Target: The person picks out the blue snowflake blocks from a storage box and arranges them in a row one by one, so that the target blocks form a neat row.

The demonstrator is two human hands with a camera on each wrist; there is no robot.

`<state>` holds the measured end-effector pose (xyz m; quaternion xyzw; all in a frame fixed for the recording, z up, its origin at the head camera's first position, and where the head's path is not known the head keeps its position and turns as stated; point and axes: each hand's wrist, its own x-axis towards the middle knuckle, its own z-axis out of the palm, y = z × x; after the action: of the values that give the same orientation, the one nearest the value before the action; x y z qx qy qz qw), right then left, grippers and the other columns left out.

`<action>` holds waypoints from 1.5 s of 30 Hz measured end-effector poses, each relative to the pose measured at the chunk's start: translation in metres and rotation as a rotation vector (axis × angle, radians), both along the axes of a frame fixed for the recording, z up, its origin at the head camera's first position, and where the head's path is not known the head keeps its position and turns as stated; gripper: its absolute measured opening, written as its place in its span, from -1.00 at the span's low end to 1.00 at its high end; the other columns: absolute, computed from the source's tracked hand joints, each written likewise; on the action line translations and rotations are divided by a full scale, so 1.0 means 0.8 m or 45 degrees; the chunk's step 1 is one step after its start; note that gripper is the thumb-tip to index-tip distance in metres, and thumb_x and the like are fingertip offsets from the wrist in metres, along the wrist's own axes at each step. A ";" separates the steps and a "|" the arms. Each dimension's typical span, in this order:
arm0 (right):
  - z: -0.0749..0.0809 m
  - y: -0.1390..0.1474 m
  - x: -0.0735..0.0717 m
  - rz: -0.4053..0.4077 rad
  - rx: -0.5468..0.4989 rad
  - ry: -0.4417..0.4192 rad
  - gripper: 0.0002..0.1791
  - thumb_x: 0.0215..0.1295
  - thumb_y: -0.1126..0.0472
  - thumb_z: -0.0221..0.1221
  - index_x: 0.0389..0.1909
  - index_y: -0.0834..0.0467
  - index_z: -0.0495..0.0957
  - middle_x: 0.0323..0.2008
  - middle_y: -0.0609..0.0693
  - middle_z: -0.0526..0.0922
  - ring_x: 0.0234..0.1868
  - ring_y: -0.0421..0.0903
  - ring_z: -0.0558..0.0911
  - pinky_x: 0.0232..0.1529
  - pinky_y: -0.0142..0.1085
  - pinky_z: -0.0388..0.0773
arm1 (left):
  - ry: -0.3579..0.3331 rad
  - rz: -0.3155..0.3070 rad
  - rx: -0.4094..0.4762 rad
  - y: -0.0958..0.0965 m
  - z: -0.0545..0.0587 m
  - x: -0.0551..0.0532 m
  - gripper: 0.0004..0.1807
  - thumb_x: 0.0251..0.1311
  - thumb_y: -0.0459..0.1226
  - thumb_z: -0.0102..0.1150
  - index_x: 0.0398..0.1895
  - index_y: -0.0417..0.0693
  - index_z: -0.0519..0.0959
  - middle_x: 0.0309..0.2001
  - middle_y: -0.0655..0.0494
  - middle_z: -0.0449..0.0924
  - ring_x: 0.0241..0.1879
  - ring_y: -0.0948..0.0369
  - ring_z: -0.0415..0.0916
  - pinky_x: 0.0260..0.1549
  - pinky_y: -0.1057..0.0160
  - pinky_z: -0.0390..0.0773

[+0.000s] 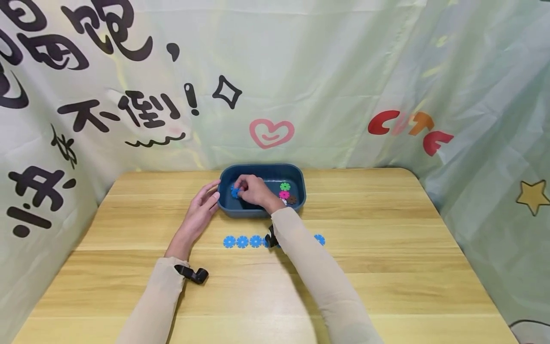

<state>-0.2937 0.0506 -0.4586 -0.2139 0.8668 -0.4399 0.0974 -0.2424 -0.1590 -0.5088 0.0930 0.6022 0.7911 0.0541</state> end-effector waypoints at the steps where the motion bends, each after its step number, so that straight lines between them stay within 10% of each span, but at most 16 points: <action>1: 0.000 0.001 0.000 -0.015 -0.011 0.010 -0.90 0.40 0.40 0.22 -0.13 0.23 0.61 -0.26 0.07 0.62 -0.24 -0.03 0.55 -0.09 -0.25 0.57 | -0.003 0.001 0.001 0.001 0.000 0.000 -0.44 0.51 -0.18 0.09 0.50 -0.06 0.31 0.49 -0.07 0.22 0.44 0.03 0.23 0.32 0.13 0.38; 11: 0.011 0.004 0.006 -0.093 -0.286 -0.194 -0.80 0.45 0.46 0.14 0.03 0.29 0.55 -0.21 0.18 0.55 -0.21 0.10 0.76 -0.22 -0.22 0.73 | -0.012 0.012 -0.005 0.001 -0.002 -0.001 -0.45 0.50 -0.15 0.12 0.50 -0.01 0.34 0.47 -0.08 0.25 0.43 0.03 0.24 0.32 0.13 0.39; 37: 0.048 0.037 0.060 -0.045 -0.368 0.072 -0.75 0.43 0.35 0.22 0.09 0.25 0.59 -0.24 0.08 0.64 -0.23 0.22 0.70 -0.21 -0.25 0.71 | -0.020 0.026 -0.039 0.000 0.000 -0.001 -0.47 0.50 -0.13 0.12 0.48 0.07 0.38 0.46 0.00 0.27 0.42 0.07 0.26 0.32 0.12 0.39; 45: 0.056 0.048 0.078 -0.041 -0.587 -0.048 -0.72 0.43 0.38 0.21 0.10 0.34 0.56 -0.21 0.22 0.58 -0.29 0.35 0.71 -0.24 -0.16 0.74 | -0.018 0.025 -0.048 -0.002 0.000 0.000 -0.48 0.51 -0.14 0.11 0.48 0.09 0.37 0.46 0.00 0.26 0.42 0.08 0.25 0.30 0.18 0.41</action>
<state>-0.2313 0.0890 -0.4138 -0.2085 0.7448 -0.6315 0.0552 -0.2424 -0.1603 -0.5086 0.0806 0.6174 0.7808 0.0525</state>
